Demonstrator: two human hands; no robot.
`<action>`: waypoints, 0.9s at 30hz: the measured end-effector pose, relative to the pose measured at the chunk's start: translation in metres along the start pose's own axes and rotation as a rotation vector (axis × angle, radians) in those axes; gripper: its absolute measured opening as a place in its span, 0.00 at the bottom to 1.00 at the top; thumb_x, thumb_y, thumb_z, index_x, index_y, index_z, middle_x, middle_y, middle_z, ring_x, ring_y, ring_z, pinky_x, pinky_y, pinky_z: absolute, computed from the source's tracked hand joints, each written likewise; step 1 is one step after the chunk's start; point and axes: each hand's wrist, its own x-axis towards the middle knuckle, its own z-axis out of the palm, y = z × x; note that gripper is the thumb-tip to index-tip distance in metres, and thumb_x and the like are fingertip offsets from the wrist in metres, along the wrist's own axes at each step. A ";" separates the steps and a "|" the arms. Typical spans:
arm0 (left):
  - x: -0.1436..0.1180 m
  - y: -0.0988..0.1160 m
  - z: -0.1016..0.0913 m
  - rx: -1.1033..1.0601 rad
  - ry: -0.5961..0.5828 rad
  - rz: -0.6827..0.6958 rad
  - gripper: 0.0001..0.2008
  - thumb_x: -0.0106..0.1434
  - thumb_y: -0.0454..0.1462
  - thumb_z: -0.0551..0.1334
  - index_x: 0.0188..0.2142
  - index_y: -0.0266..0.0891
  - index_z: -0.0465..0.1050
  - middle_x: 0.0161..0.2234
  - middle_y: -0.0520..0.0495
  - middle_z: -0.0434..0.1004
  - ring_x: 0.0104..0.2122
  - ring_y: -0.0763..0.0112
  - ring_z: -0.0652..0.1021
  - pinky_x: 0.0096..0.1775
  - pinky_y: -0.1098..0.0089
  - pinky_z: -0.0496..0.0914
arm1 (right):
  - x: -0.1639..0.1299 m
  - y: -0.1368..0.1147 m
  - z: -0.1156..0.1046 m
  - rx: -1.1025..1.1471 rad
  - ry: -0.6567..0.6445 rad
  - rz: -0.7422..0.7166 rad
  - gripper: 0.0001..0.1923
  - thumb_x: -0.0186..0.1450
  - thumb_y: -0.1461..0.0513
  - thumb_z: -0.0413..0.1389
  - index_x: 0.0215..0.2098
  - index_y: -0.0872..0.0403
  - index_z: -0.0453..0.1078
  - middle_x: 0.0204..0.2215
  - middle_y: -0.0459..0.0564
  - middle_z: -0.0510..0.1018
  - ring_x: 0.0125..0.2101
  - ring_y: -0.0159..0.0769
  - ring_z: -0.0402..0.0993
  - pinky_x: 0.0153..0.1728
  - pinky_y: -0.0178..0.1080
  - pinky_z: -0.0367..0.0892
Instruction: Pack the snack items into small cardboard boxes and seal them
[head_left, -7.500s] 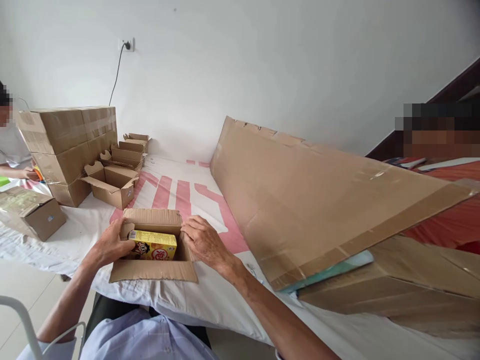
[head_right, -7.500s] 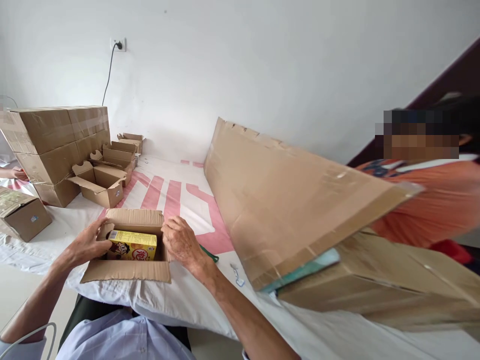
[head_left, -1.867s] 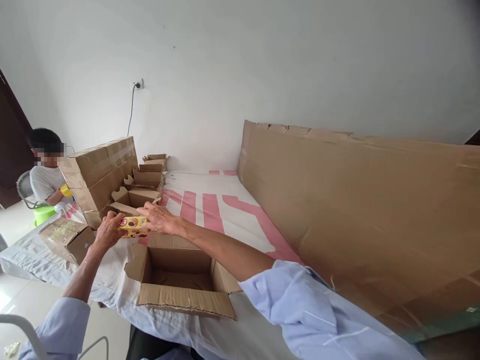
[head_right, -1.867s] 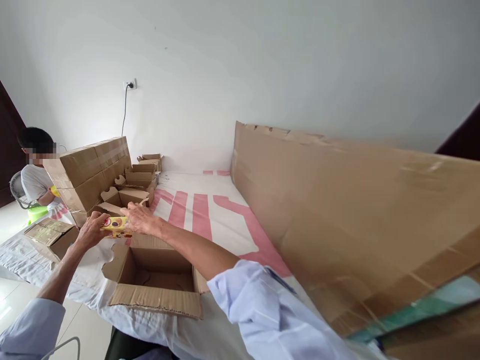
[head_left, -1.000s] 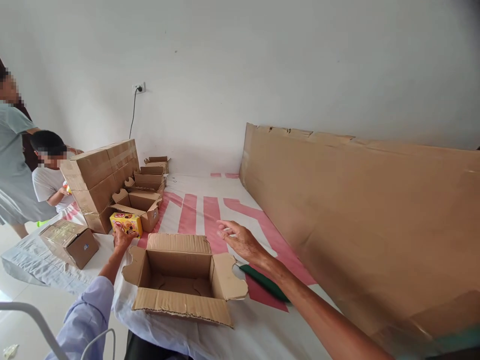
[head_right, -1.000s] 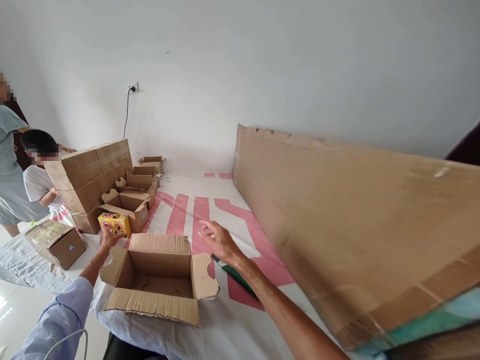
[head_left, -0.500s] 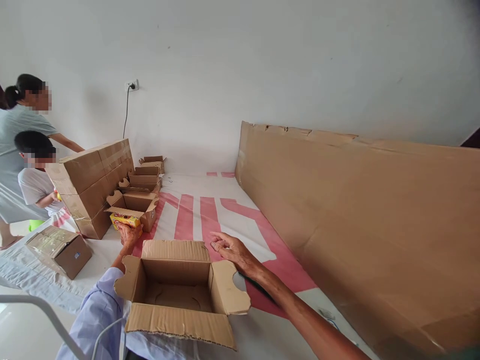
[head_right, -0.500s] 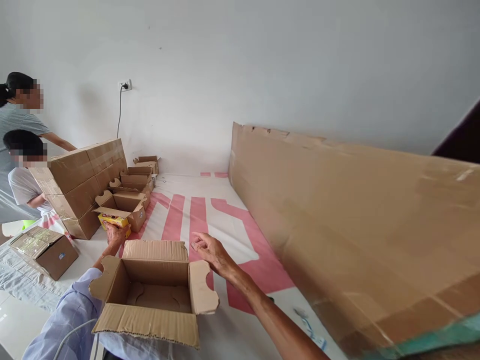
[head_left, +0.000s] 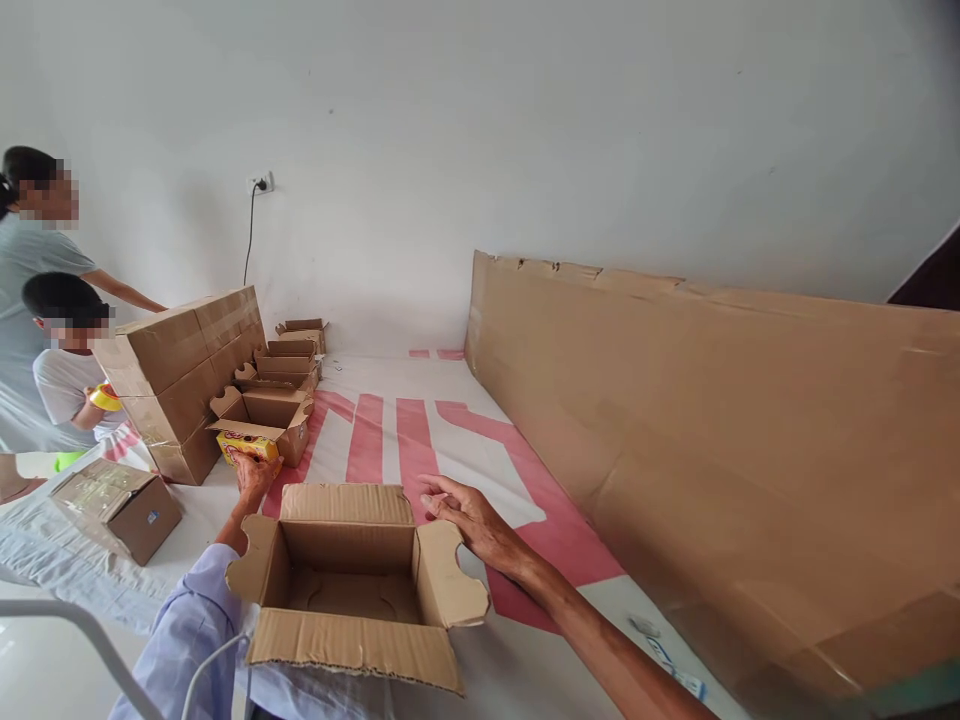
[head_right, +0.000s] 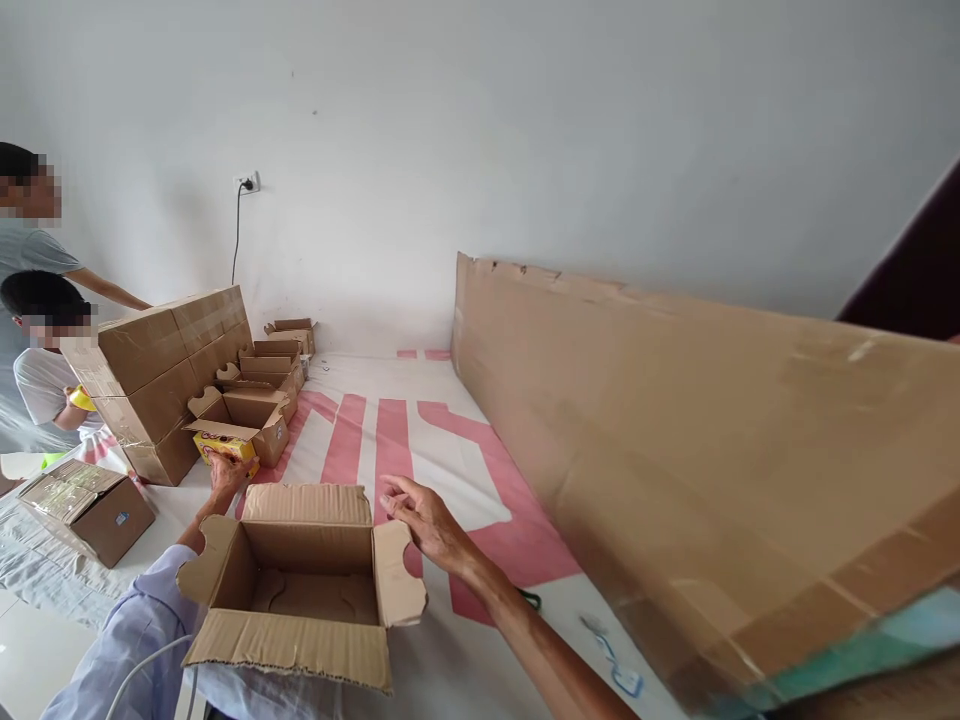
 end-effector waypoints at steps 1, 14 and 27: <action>-0.004 0.000 -0.004 -0.006 -0.003 -0.009 0.45 0.59 0.48 0.74 0.66 0.30 0.57 0.55 0.22 0.79 0.60 0.36 0.79 0.52 0.55 0.72 | -0.002 -0.001 0.000 0.013 0.005 0.005 0.36 0.64 0.39 0.60 0.58 0.55 0.78 0.50 0.61 0.84 0.46 0.50 0.80 0.50 0.49 0.75; -0.083 0.052 -0.142 -0.213 -0.266 0.446 0.28 0.57 0.60 0.70 0.43 0.40 0.84 0.47 0.40 0.88 0.48 0.47 0.85 0.49 0.59 0.79 | -0.027 -0.022 -0.004 0.201 0.000 0.195 0.35 0.67 0.33 0.56 0.48 0.55 0.76 0.38 0.55 0.78 0.28 0.36 0.77 0.27 0.39 0.76; -0.249 0.062 -0.106 0.762 -0.780 0.915 0.16 0.68 0.33 0.63 0.53 0.45 0.80 0.55 0.40 0.86 0.55 0.48 0.84 0.56 0.53 0.77 | -0.037 0.015 -0.022 -0.257 0.160 0.132 0.18 0.64 0.44 0.58 0.34 0.50 0.71 0.35 0.52 0.79 0.41 0.48 0.76 0.41 0.43 0.69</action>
